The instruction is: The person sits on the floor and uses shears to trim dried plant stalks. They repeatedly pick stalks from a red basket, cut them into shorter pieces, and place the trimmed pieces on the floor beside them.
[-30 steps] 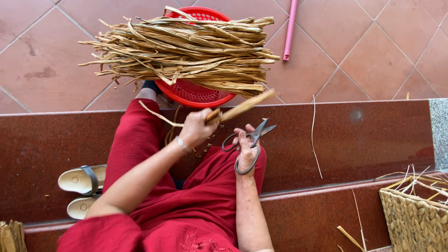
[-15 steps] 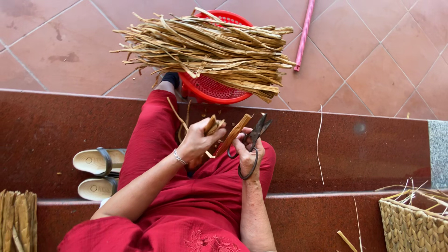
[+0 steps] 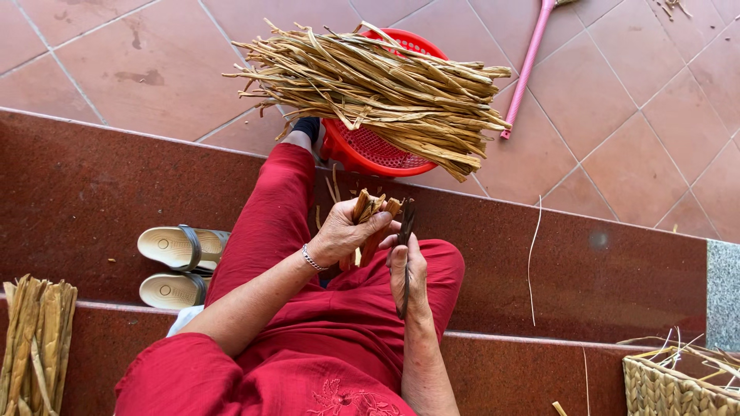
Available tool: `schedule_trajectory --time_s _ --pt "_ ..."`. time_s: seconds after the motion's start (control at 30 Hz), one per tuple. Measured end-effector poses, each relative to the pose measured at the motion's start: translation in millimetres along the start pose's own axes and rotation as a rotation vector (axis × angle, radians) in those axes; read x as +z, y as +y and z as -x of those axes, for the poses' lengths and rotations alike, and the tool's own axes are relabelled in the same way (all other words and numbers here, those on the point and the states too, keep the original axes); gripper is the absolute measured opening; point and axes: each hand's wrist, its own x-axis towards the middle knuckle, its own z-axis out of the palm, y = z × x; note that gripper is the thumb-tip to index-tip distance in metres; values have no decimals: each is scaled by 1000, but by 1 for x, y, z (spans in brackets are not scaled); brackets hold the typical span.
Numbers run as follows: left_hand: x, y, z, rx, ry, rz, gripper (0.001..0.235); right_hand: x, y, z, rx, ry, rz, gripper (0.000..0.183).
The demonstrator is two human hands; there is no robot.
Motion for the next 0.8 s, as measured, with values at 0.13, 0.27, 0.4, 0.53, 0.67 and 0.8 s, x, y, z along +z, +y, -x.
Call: schedule_trajectory --time_s 0.13,0.27,0.4,0.53,0.67,0.8 --pt "-4 -7 2 49 22 21 17 0 -10 9 71 -41 260 84" --pt "-5 -8 3 45 24 15 14 5 -20 11 42 -29 461 89" --pt "-6 -7 3 -7 29 11 11 9 -25 13 42 -6 527 90" --pt "-7 -10 3 -20 38 -22 8 11 -22 13 47 -9 559 91" --pt "-6 -14 4 6 23 -51 5 15 -17 16 65 19 605 88" --pt "-5 -11 4 -34 25 -74 7 17 -16 17 71 50 665 87"
